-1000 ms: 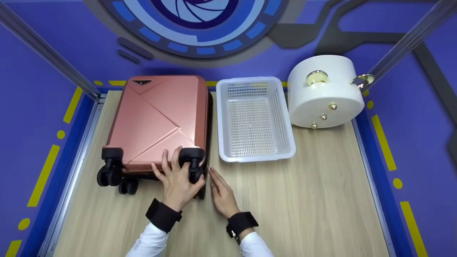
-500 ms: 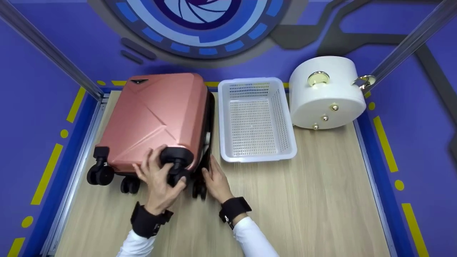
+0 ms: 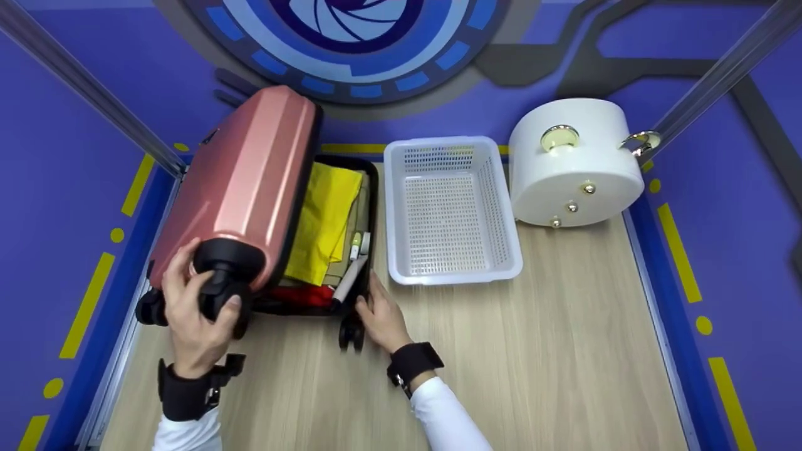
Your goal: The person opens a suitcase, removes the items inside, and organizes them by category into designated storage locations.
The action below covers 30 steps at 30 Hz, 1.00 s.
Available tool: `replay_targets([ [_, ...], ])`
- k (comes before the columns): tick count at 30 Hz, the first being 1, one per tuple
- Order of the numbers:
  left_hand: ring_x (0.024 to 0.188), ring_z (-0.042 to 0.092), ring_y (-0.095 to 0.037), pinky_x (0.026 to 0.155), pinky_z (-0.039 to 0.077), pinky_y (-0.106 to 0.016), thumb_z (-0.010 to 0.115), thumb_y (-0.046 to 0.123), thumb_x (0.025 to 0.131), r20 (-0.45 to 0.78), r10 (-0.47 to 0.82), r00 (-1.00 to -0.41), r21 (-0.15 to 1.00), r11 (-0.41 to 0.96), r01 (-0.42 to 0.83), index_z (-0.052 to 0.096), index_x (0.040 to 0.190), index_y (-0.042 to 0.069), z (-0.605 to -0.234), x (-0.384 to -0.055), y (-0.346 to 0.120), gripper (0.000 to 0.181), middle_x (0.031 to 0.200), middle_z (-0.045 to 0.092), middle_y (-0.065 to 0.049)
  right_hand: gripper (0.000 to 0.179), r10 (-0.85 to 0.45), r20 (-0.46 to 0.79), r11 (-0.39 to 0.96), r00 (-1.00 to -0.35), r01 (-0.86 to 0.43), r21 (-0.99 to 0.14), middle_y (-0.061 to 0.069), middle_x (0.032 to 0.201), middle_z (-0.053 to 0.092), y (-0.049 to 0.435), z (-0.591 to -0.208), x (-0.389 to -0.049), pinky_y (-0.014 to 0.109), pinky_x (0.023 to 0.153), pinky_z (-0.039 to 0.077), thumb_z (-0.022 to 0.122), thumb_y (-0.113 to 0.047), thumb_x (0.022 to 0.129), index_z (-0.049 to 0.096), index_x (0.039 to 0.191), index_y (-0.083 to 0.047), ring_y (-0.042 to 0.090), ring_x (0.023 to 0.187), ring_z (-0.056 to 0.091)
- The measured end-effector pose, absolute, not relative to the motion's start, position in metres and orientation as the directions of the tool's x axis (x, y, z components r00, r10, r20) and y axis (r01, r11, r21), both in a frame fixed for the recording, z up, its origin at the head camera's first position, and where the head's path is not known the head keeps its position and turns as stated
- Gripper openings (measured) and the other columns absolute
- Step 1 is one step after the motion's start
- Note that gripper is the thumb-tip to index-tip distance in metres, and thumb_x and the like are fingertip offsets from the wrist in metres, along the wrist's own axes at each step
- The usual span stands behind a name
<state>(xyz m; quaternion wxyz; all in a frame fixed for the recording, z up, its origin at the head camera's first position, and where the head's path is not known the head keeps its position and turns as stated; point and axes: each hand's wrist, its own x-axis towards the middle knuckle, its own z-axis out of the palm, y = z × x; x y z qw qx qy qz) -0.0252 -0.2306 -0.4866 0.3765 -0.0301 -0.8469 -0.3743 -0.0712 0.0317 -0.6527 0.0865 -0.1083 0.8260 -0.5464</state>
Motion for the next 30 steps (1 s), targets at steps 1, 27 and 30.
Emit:
replay_targets([
  [1, 0.142, 0.041, -0.049, 0.112, 0.011, -0.081, 0.065, 0.036, 0.072, 0.671, -0.232, -0.704, 0.607, 0.717, 0.342, 0.068, 0.088, 0.000, -0.486, -0.025, -0.235, 0.040, 0.150, 0.054, -0.020, 0.061, -0.274, -0.022, 0.376, -0.962, -0.086, -0.922, 0.031, 0.156, 0.042, 0.031, -0.653, -0.071, 0.051, 0.102, 0.052, 0.051, -0.016, 0.105, 0.033, 0.157, 0.009, 0.043, 0.126, 0.061],
  [27, 0.124, 0.061, -0.028, 0.101, 0.046, -0.031, 0.057, 0.015, 0.077, 0.609, -0.550, -0.572, 0.793, 0.432, 0.428, 0.065, 0.091, -0.017, -0.472, -0.022, -0.327, 0.035, 0.136, 0.065, -0.022, 0.063, -0.253, 0.001, 0.385, -0.967, -0.101, -0.917, 0.027, 0.157, 0.043, 0.030, -0.670, -0.060, 0.050, 0.101, 0.052, 0.053, -0.010, 0.101, 0.033, 0.159, 0.004, 0.034, 0.122, 0.062],
  [30, 0.120, 0.064, -0.026, 0.101, 0.046, -0.028, 0.054, 0.008, 0.080, 0.533, -0.659, -0.531, 0.843, 0.357, 0.403, 0.072, 0.094, -0.012, -0.472, -0.020, -0.349, 0.030, 0.129, 0.071, -0.014, 0.062, -0.252, 0.003, 0.387, -0.968, -0.104, -0.916, 0.028, 0.157, 0.043, 0.031, -0.671, -0.059, 0.051, 0.102, 0.051, 0.053, -0.010, 0.101, 0.033, 0.159, 0.004, 0.036, 0.125, 0.061],
])
